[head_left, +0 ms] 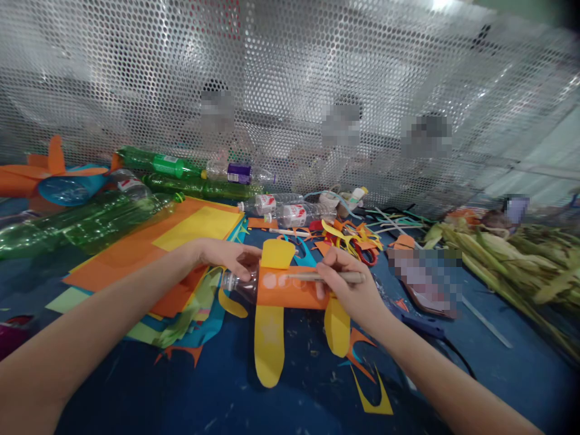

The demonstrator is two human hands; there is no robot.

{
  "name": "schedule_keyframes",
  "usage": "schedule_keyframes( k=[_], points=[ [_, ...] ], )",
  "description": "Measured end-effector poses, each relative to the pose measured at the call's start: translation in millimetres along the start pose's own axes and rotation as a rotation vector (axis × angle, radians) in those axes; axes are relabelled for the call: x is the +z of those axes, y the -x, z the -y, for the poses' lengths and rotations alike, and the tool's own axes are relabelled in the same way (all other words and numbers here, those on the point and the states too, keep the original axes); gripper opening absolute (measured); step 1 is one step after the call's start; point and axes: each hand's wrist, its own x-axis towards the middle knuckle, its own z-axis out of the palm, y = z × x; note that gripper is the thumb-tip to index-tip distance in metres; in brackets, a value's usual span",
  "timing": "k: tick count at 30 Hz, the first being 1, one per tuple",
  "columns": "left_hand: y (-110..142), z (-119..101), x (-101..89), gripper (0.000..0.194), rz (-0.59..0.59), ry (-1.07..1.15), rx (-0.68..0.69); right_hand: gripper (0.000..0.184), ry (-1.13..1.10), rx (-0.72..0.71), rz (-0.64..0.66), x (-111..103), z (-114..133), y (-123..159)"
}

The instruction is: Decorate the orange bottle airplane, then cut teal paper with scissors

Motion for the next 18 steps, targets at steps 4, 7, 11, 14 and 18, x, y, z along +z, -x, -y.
schedule_keyframes(
  k=[4,7,11,14,18],
  points=[
    [-0.2,0.2,-0.7,0.087,0.035,0.070,-0.047,0.021,-0.004,-0.003,0.004,0.3,0.6,0.7],
    [-0.3,0.0,-0.7,0.085,0.038,0.078,-0.051,0.022,0.025,-0.011,-0.010,0.2,2.7,1.0],
    [-0.7,0.0,-0.5,0.084,0.061,0.110,-0.034,0.023,0.067,-0.020,-0.028,0.0,5.7,0.9],
    [-0.7,-0.1,-0.5,0.082,0.060,0.120,-0.038,0.023,0.066,-0.025,-0.020,-0.1,5.3,1.0],
    [-0.5,-1.7,0.3,0.084,0.052,0.128,-0.042,0.021,0.033,-0.011,-0.020,-0.5,2.1,0.9]
  ],
)
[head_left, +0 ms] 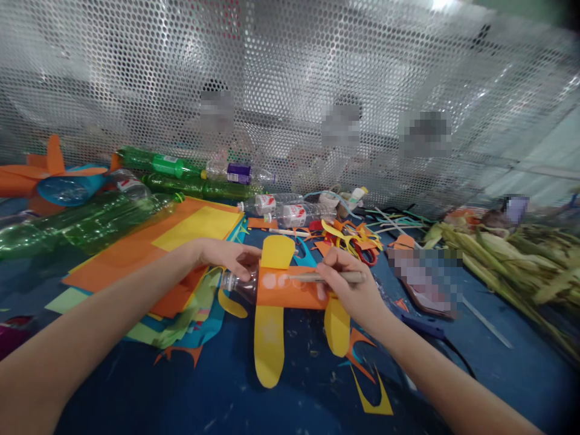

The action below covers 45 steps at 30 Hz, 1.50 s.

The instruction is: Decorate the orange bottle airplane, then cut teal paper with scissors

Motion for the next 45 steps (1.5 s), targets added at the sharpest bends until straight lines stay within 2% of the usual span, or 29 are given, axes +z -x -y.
schedule_keyframes(
  k=[25,33,45],
  points=[
    [0.0,-1.7,-0.5,0.083,0.012,-0.010,-0.008,0.021,-0.016,-0.006,-0.001,-0.2,1.2,-0.8],
    [-0.4,-1.1,-0.6,0.091,-0.019,-0.041,0.000,0.022,0.025,-0.024,-0.024,-0.7,3.1,0.7],
    [-0.3,1.2,-1.7,0.085,0.001,0.004,0.000,0.021,-0.003,-0.018,0.000,0.0,1.4,0.6]
  ],
)
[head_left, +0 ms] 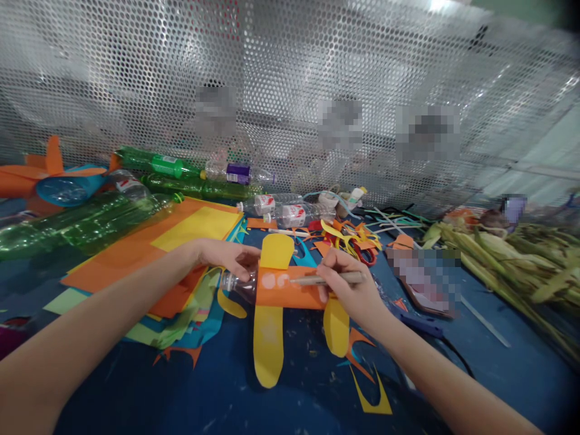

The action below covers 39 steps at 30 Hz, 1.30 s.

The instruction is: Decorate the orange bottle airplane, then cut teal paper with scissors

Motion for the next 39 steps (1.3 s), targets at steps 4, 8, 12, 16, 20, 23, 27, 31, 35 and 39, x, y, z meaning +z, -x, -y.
schedule_keyframes(
  k=[4,8,12,16,20,23,27,31,35,39],
  points=[
    [0.5,0.2,0.5,0.087,-0.016,0.012,-0.012,0.021,-0.010,-0.009,-0.003,-0.4,-0.1,-0.1],
    [0.1,-0.5,1.6,0.088,-0.010,0.007,0.000,0.021,-0.019,-0.010,0.007,-0.9,-0.7,0.1],
    [-0.1,-2.1,2.4,0.089,-0.006,0.004,0.003,0.021,-0.018,-0.009,0.027,-0.6,-2.0,-0.2],
    [0.1,-3.3,2.3,0.088,-0.002,0.005,-0.015,0.020,-0.019,-0.012,0.005,-0.3,-2.8,-0.2],
    [-0.6,-3.7,2.5,0.083,0.018,0.004,0.009,0.020,-0.018,-0.016,0.038,0.4,-2.3,1.0],
    [-1.4,-3.4,2.6,0.081,0.034,0.015,0.026,0.020,-0.006,-0.004,0.057,1.3,-1.7,1.4],
    [-0.9,-1.7,1.3,0.086,0.011,-0.009,0.011,0.021,-0.029,-0.017,0.037,1.2,-4.1,1.0],
    [0.0,-0.4,0.3,0.089,-0.010,-0.017,-0.007,0.021,-0.002,-0.025,0.038,0.4,-5.9,1.3],
    [0.0,-1.0,0.7,0.089,-0.009,-0.018,0.000,0.021,0.012,-0.008,0.064,0.5,-3.8,2.5],
    [-0.7,-2.2,1.3,0.088,0.002,-0.020,0.005,0.022,0.010,-0.003,0.056,0.8,-3.5,2.4]
  ],
)
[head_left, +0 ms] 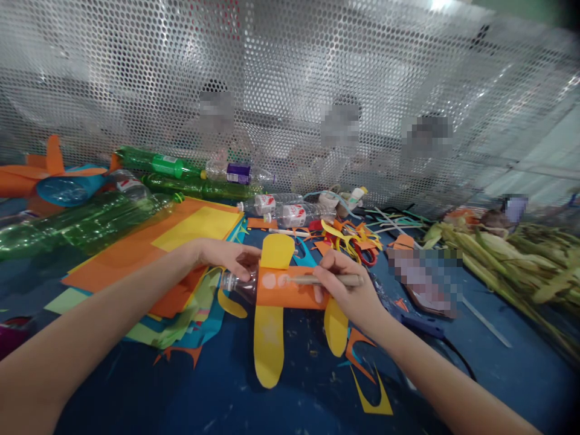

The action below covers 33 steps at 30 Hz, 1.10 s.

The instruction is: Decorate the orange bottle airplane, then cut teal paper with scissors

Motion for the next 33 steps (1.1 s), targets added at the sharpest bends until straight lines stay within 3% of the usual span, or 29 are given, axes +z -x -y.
schedule_keyframes(
  k=[33],
  points=[
    [0.0,-0.7,1.3,0.087,0.010,0.023,0.004,0.022,-0.014,-0.001,-0.017,0.5,0.1,-0.8]
  ],
)
